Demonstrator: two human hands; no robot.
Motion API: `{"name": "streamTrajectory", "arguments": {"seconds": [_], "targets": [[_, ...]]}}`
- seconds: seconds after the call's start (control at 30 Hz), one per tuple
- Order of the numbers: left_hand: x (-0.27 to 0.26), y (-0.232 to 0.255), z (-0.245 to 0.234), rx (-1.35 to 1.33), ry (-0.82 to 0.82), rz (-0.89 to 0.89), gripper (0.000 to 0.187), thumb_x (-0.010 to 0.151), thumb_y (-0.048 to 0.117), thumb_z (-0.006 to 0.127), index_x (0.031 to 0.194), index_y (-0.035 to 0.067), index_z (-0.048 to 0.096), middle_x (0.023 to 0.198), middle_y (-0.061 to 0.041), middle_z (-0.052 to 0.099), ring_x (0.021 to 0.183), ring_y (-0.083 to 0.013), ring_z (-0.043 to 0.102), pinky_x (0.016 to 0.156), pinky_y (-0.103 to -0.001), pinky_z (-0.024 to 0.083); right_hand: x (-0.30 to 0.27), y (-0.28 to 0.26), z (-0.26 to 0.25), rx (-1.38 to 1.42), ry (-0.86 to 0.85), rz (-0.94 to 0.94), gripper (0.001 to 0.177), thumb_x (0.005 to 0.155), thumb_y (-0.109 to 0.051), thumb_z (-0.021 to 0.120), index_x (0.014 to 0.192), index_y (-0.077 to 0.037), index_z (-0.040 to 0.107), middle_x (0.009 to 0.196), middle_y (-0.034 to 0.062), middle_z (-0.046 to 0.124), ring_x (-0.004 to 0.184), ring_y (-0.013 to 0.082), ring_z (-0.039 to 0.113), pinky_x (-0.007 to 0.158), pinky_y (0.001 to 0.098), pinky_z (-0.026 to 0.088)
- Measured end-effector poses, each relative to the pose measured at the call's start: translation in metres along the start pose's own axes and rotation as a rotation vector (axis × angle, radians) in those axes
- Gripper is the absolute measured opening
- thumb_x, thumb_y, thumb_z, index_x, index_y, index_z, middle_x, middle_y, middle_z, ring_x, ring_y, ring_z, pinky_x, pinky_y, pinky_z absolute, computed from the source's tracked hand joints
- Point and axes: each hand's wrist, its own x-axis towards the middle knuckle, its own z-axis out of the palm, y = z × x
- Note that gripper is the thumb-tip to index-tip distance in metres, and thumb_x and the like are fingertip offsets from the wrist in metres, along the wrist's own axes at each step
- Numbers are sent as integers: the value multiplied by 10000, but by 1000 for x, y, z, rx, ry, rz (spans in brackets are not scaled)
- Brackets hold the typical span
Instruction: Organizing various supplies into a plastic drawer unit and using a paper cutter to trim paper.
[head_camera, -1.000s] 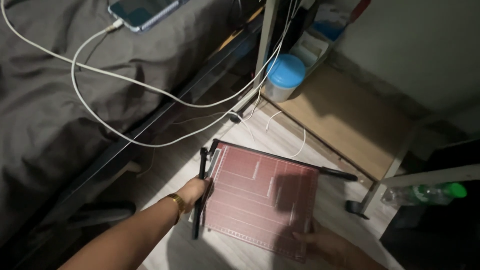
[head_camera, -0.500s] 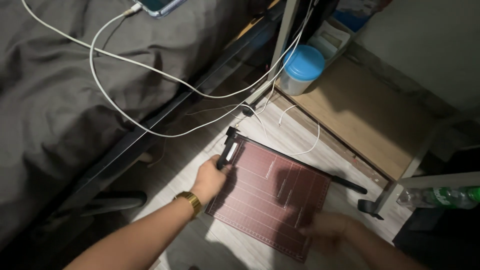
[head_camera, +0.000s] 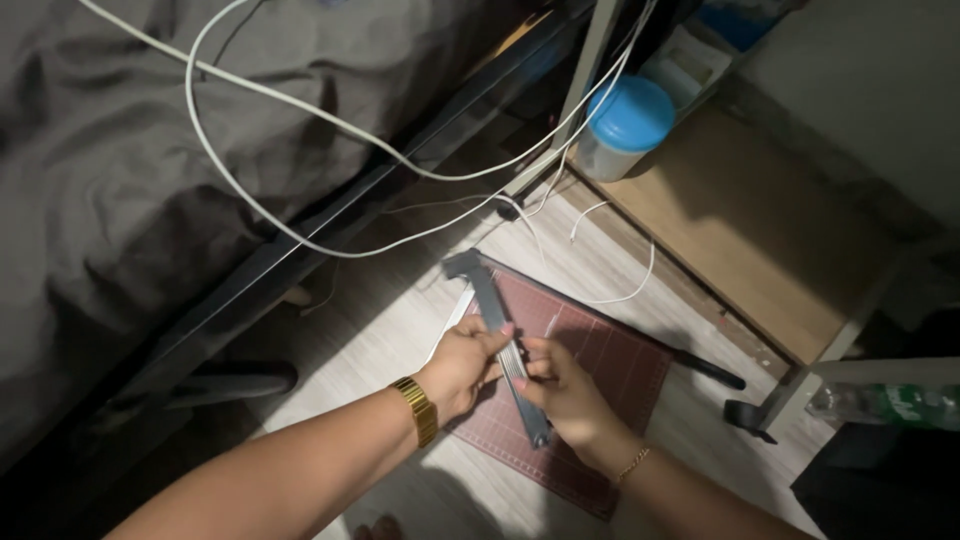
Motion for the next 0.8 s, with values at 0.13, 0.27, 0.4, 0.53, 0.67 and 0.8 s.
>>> {"name": "streamTrajectory", "arguments": {"seconds": [0.13, 0.27, 0.4, 0.53, 0.67, 0.8], "targets": [[11, -36, -18, 137, -107, -135, 187, 1017, 183, 706, 971, 46, 587, 884, -106, 643, 698, -191, 571, 613, -305, 472, -8, 2, -4, -566, 109, -235, 710, 750, -61, 810, 1388, -80, 499, 1090, 177, 570, 980, 276, 630, 821, 345, 569], [8, -43, -18, 89, -107, -235, 152, 981, 180, 687, 974, 34, 644, 892, -88, 662, 787, -185, 686, 750, -286, 628, -25, -23, 2, -978, 123, -504, 730, 793, -106, 776, 1432, -19, 435, 1226, 251, 579, 1096, 393, 599, 898, 428, 505], [19, -43, -33, 146, -62, -258, 229, 960, 214, 683, 1048, 3, 690, 966, -124, 709, 860, -208, 709, 794, -312, 645, -9, -5, 2, -1094, 20, -593, 706, 824, -103, 698, 1451, 35, 405, 1239, 275, 577, 1132, 427, 588, 966, 459, 480], [53, -27, -69, 537, -127, -414, 280, 952, 190, 725, 1112, -37, 684, 1075, -168, 726, 907, -263, 714, 747, -353, 652, 18, 0, 6, -1347, 26, -418, 599, 856, 17, 543, 1444, 56, 436, 1282, 346, 494, 1094, 449, 543, 913, 442, 496], [94, 1, -131, 689, -294, -526, 244, 899, 66, 699, 1139, 30, 718, 1017, -160, 728, 881, -305, 718, 674, -381, 629, 38, 27, 3, -1370, -1, -563, 458, 932, -48, 540, 1377, 60, 520, 1170, 294, 548, 1097, 442, 531, 929, 455, 489], [91, 37, -137, 660, 130, -228, 193, 861, -9, 727, 1038, -71, 770, 821, -173, 751, 698, -236, 704, 581, -373, 589, 33, 31, 2, -1378, 160, -746, 463, 874, -66, 574, 1328, 23, 576, 1165, 245, 565, 1086, 404, 541, 939, 494, 467]]}}
